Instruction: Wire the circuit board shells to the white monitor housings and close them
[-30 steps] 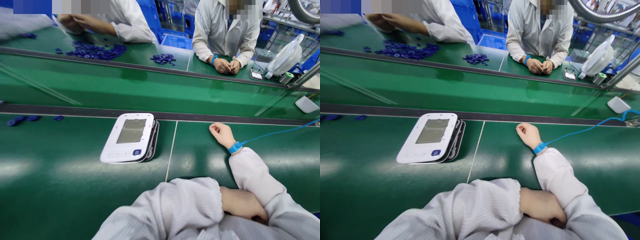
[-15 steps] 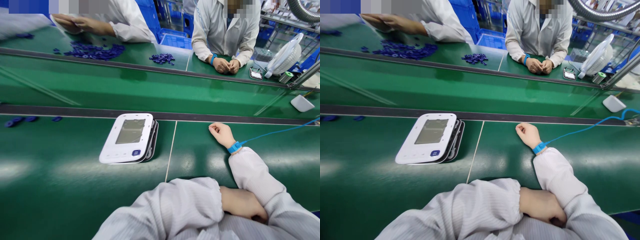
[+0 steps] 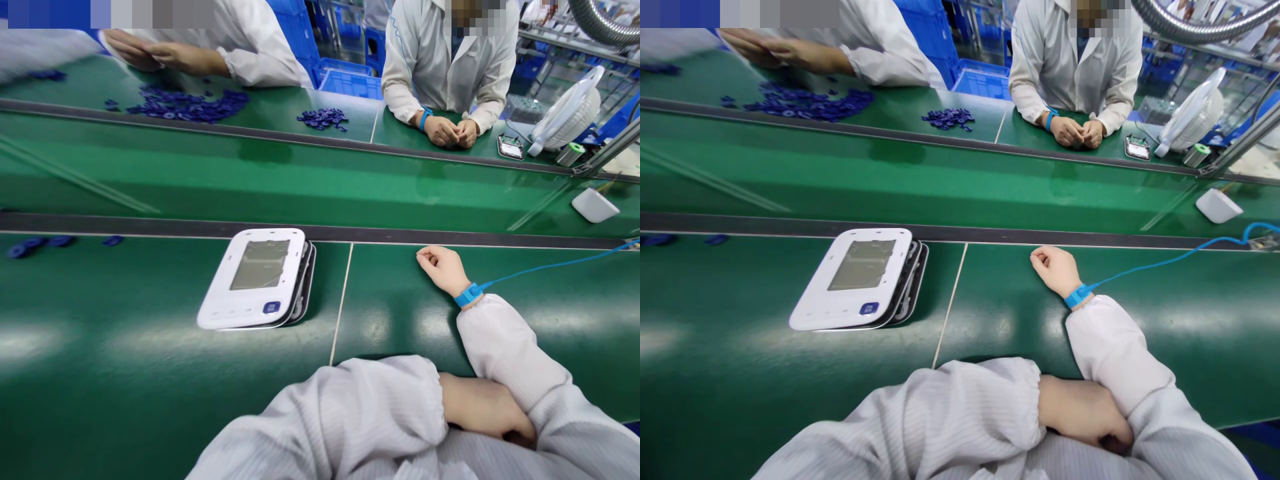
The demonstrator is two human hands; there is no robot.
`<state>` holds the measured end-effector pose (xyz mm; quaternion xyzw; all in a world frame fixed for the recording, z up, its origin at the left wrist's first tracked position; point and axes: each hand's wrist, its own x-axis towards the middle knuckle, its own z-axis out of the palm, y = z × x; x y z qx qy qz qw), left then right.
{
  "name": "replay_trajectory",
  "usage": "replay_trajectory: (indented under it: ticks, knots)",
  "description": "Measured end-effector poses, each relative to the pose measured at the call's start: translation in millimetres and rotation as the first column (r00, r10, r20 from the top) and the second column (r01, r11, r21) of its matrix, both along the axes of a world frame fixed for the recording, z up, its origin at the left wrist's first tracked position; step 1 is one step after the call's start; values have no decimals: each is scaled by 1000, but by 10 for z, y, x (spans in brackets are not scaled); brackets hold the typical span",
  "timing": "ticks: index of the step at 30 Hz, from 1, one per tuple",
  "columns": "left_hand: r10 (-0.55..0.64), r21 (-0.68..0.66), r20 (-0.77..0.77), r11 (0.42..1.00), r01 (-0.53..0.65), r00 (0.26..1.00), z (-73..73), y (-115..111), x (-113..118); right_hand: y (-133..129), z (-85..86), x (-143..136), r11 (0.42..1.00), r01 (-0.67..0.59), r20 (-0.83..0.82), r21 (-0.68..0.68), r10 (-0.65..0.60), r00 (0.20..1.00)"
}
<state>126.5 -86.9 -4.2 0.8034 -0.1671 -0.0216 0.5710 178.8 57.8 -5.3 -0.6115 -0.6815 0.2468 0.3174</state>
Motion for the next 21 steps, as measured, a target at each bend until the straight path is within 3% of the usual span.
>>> replay_trajectory:
  ticks: [8, 21]
  knots:
    - [3, -25, -12, 1000, -3, 1000, 2, 5, 4, -2, 4, 0, 1000, -5, -7, -2, 5, 1000]
    - [12, 140, 52, 990, -19, 999, -40, -44, -8, 4, -29, 0, 1000, 3, -18, 10, -3, 1000]
